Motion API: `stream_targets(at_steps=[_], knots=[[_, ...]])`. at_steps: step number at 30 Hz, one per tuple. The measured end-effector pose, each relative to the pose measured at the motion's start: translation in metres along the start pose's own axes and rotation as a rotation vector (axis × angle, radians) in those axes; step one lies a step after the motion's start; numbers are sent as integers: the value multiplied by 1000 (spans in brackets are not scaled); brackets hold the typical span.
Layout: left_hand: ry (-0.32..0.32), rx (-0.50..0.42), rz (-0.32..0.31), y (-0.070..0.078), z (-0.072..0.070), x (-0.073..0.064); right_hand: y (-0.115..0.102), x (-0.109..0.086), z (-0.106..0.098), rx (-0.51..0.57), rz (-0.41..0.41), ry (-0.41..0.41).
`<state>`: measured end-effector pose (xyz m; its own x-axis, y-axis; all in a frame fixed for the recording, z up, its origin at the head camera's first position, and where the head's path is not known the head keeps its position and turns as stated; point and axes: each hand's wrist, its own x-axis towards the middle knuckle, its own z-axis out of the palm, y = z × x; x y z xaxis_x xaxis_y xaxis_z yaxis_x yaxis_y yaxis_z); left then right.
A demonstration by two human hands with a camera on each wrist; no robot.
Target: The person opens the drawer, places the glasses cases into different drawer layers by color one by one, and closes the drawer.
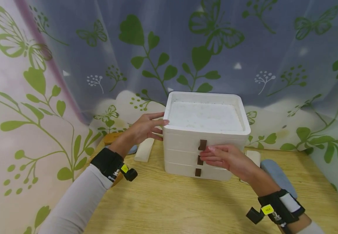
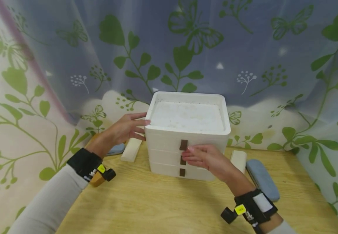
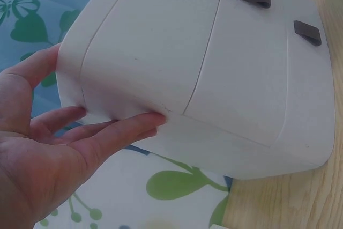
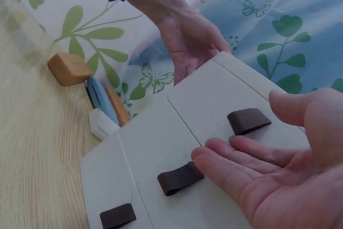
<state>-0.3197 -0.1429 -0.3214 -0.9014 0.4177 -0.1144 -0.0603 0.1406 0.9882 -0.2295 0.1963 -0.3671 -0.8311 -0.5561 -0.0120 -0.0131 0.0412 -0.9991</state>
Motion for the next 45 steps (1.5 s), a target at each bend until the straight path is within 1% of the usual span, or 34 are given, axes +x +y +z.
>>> stream_targets(at_steps=[9,18,26,32,36,45], knots=[[-6,0,2,0,-2,-3,-4,5,6,-56,21,9],[-17,-8,13,-1,-1,-4,-4,11,9,-64,31,22],[-14,-8,11,-1,-1,-3,-5,15,12,-54,56,85],[-6,-24,-3,0,0,-2,-4,15,13,-44,57,108],[-11,-21,6,-1,0,-2,-5,15,13,-38,58,110],[-3,-21,16,-2,2,-2,-7,16,12,-15,57,84]])
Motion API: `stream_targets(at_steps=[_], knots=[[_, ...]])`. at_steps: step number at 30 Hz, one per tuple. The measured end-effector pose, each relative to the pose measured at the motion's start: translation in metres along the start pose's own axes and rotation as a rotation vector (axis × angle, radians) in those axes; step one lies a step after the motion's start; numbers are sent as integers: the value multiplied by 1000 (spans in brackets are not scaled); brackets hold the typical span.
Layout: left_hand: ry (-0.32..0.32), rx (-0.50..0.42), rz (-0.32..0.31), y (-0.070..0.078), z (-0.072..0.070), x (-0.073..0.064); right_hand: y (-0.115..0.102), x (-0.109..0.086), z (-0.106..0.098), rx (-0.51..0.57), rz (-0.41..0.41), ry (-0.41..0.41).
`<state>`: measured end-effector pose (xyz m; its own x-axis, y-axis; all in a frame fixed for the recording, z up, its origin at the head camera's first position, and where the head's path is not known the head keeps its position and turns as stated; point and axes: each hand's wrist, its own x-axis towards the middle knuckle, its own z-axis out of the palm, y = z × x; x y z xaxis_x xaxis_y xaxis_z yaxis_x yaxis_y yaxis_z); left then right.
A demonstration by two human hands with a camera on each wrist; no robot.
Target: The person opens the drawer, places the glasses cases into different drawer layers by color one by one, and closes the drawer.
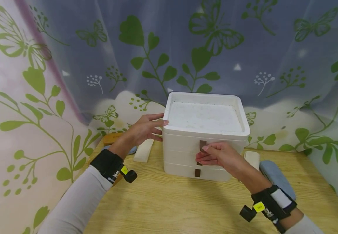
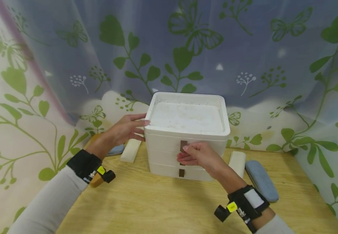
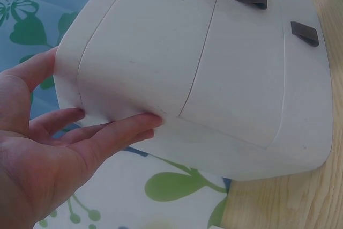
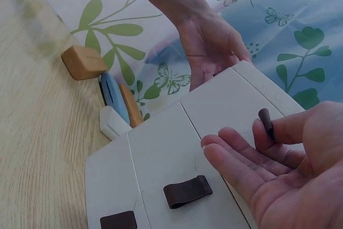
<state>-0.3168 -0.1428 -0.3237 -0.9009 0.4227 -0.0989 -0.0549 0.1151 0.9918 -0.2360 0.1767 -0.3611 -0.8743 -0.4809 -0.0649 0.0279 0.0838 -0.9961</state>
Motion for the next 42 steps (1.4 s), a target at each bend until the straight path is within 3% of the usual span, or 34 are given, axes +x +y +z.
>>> stream_targets(at_steps=[16,42], knots=[[-3,4,14,-3,0,0,-2,-6,0,-25,-6,-67],[-11,-10,9,-3,-1,0,0,-17,6,-59,16,-93]])
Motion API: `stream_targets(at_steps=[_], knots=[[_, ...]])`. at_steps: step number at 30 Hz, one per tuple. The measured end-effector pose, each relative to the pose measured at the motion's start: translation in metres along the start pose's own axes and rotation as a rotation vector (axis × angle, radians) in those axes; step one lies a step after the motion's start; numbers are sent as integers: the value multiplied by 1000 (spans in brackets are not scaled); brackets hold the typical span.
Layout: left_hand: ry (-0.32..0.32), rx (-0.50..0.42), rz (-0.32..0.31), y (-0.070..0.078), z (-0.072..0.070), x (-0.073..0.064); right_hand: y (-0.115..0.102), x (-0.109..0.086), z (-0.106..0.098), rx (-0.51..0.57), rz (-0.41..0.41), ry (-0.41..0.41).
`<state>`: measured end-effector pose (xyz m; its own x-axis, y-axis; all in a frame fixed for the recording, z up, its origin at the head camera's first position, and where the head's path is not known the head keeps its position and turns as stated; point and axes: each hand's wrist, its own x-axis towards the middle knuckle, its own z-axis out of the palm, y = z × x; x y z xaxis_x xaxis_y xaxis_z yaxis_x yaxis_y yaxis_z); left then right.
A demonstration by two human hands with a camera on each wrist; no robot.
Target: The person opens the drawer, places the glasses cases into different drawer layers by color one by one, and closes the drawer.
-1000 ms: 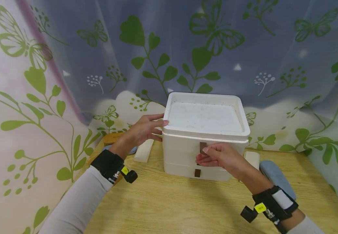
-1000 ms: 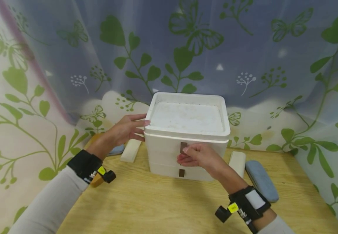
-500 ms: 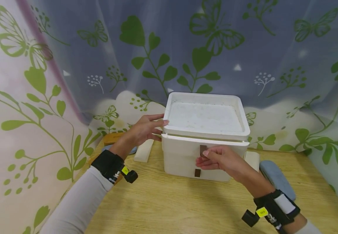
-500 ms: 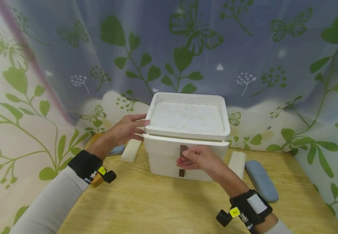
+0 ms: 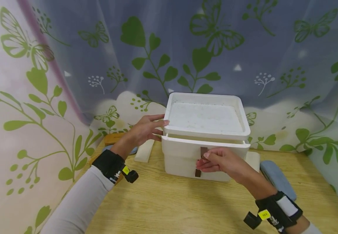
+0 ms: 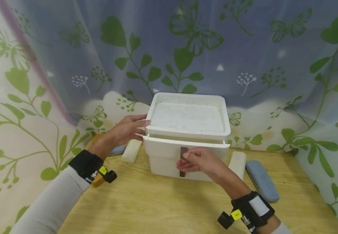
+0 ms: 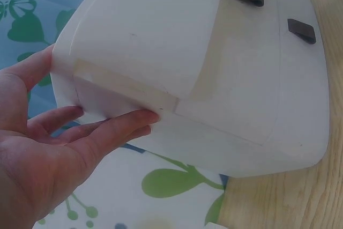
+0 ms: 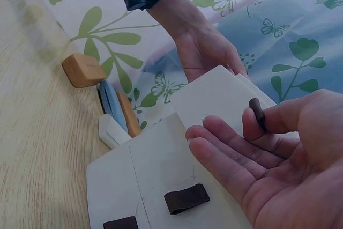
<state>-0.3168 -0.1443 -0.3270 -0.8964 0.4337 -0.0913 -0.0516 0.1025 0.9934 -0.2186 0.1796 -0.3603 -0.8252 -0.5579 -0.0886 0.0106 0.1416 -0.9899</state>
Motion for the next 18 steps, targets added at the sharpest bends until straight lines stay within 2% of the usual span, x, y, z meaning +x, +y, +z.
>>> stream_targets(at_steps=[18], knots=[[15,-2,-2,-1,1,2,-2,-14,11,-19,20,-1]])
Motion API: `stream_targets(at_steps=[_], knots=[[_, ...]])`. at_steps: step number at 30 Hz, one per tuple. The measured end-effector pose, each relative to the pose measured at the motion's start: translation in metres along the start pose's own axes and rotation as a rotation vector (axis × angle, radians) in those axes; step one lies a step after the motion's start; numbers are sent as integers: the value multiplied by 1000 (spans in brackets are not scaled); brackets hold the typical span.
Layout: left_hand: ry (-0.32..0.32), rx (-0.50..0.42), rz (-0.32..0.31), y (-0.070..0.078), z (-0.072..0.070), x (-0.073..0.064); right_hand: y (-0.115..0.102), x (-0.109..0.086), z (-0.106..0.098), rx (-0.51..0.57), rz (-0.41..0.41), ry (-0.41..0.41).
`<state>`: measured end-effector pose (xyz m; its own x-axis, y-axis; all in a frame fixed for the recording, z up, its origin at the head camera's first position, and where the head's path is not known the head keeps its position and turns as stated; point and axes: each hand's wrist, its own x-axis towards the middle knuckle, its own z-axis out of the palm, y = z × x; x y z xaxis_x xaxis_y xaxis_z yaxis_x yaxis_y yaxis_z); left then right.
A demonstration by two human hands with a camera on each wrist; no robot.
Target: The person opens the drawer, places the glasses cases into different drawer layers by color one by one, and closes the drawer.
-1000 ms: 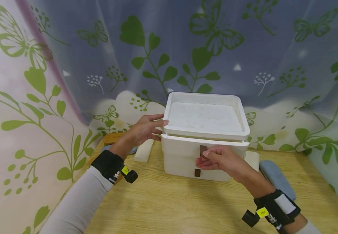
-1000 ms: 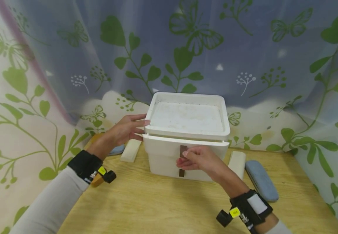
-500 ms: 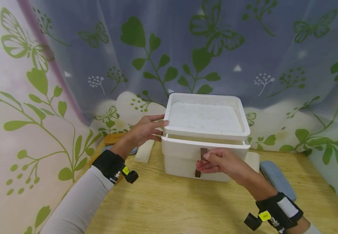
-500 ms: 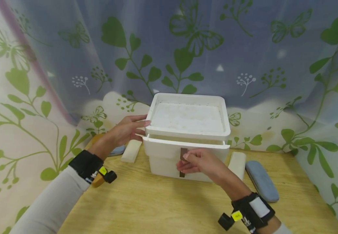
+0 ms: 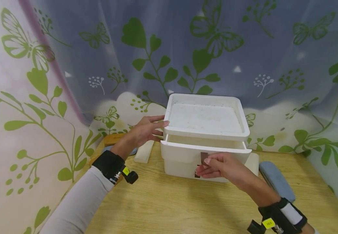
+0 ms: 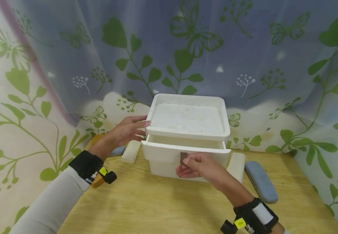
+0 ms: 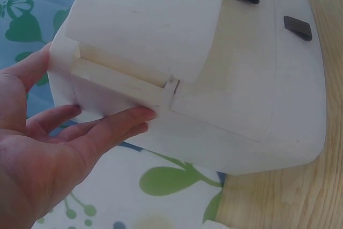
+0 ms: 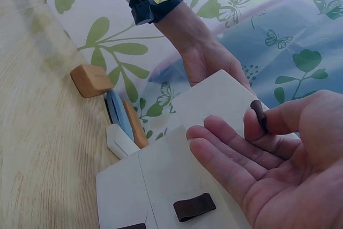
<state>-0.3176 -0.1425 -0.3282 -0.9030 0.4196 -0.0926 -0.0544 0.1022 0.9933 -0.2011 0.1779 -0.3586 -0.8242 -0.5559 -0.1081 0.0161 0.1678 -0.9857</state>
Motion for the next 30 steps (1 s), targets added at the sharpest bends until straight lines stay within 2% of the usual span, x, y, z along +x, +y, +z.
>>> stream_targets(at_steps=[30], knots=[[-7,-27,19,-2,-1,-2,2,-18,14,-19,-44,-33]])
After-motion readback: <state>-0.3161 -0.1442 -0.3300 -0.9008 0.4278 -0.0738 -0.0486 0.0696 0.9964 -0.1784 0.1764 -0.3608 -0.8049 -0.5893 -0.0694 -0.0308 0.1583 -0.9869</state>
